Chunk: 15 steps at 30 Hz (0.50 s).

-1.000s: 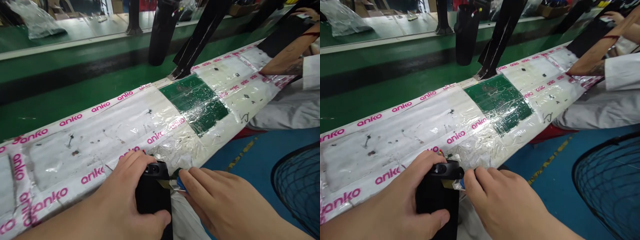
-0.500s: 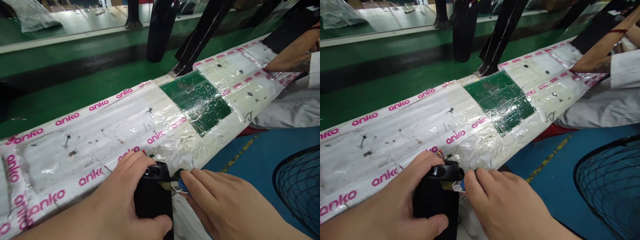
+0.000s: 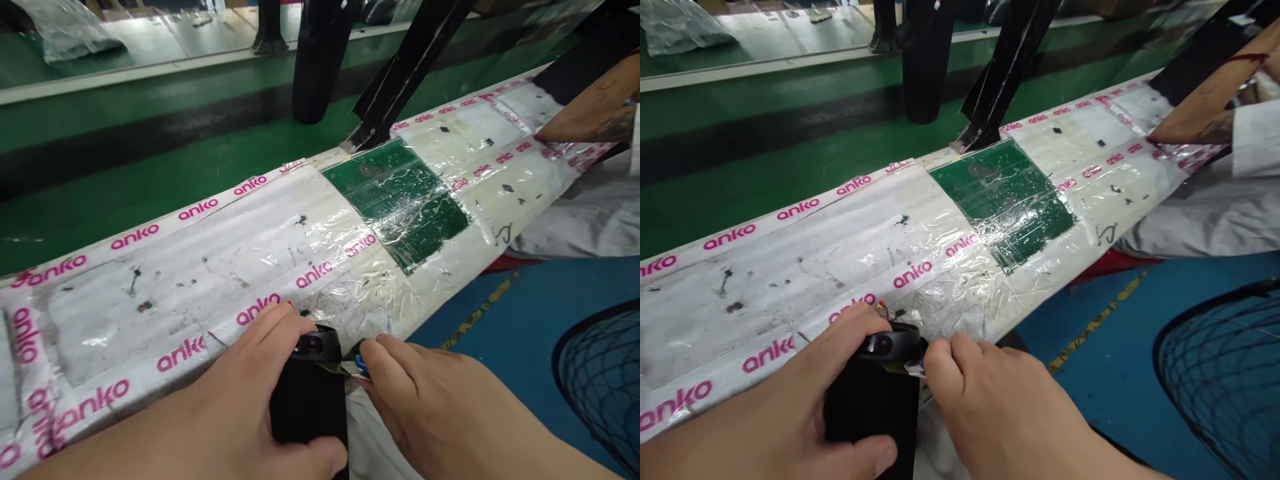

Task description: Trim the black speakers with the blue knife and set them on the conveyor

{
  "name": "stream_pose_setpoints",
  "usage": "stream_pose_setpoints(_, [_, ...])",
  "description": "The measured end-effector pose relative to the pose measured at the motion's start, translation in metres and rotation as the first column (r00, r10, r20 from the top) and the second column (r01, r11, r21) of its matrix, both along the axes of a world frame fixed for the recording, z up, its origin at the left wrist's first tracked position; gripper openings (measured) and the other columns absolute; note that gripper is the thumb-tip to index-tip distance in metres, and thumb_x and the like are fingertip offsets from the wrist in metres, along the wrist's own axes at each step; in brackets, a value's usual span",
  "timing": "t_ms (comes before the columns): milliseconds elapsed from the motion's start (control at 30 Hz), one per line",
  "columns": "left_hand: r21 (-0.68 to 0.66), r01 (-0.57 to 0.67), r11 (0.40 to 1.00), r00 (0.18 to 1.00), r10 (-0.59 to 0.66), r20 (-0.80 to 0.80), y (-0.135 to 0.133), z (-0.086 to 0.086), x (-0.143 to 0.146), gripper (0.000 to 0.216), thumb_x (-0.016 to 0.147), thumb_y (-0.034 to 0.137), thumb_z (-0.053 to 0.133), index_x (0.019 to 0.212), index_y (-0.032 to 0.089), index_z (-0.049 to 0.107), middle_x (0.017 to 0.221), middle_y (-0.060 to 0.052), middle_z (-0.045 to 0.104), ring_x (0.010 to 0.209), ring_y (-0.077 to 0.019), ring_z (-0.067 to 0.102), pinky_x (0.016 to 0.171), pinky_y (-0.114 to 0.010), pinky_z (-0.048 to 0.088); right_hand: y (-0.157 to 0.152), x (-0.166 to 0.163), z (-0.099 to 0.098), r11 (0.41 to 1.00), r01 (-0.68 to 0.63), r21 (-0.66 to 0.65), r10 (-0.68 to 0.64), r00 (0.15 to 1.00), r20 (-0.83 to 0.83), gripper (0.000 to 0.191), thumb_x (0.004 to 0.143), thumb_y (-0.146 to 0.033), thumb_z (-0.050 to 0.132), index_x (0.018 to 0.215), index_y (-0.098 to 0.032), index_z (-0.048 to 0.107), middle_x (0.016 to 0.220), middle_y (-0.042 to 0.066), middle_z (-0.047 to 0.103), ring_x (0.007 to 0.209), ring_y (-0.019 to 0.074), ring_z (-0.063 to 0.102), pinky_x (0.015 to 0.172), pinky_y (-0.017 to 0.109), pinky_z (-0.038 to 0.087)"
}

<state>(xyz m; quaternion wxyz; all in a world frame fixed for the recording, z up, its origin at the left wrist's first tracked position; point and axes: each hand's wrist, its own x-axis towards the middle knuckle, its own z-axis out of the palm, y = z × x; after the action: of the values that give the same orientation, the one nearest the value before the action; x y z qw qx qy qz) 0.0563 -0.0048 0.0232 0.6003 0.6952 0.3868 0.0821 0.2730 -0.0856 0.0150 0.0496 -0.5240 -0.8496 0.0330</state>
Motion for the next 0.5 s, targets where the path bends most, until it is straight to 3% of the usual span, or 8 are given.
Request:
stream_pose_setpoints(167, [0.052,0.009,0.999,1.0,-0.007,-0.029,-0.002,-0.001,0.001,0.03,0.068,0.023,0.072,0.096,0.025,0.06,0.1,-0.002,0.06,0.092,-0.0252,0.059,0.089,-0.044,0.054,0.009,0.0,0.011,0.99,-0.025,-0.142,0.026,1.0,0.008,0.036,0.068,0.001,0.046,0.09,-0.027,0.041,0.063,-0.003,0.055,0.037,0.019,0.052,0.041,0.035,0.021])
stream_pose_setpoints(367, [0.136,0.108,0.985,0.994,-0.104,-0.034,0.0,-0.007,-0.006,0.037,0.075,0.029,0.076,0.107,0.025,0.058,0.101,-0.002,0.058,0.088,-0.0229,0.059,0.076,-0.036,0.054,0.036,0.012,0.027,0.941,-0.13,-0.312,0.14,0.99,0.007,0.012,0.097,-0.017,0.055,0.092,-0.026,0.048,0.055,-0.008,0.053,0.041,0.0178,0.051,0.043,0.032,0.02])
stream_pose_setpoints(433, [0.148,0.098,0.984,0.995,-0.094,-0.035,0.0,-0.008,-0.007,0.038,0.076,0.031,0.076,0.109,0.025,0.057,0.103,-0.002,0.058,0.089,-0.0232,0.06,0.076,-0.036,0.053,0.036,0.018,0.033,0.959,-0.151,-0.238,0.161,0.987,0.021,0.013,0.101,-0.019,0.049,0.09,-0.026,0.047,0.059,-0.006,0.055,0.043,0.0183,0.053,0.043,0.034,0.021])
stream_pose_setpoints(500, [0.141,0.09,0.986,0.995,-0.085,-0.043,-0.002,-0.007,-0.008,0.038,0.078,0.033,0.076,0.11,0.025,0.058,0.104,-0.002,0.059,0.091,-0.0239,0.061,0.076,-0.037,0.054,0.029,0.024,0.038,0.992,-0.099,-0.083,0.1,0.995,0.005,0.019,0.107,-0.021,0.04,0.089,-0.026,0.045,0.062,-0.004,0.055,0.043,0.0179,0.054,0.043,0.034,0.024])
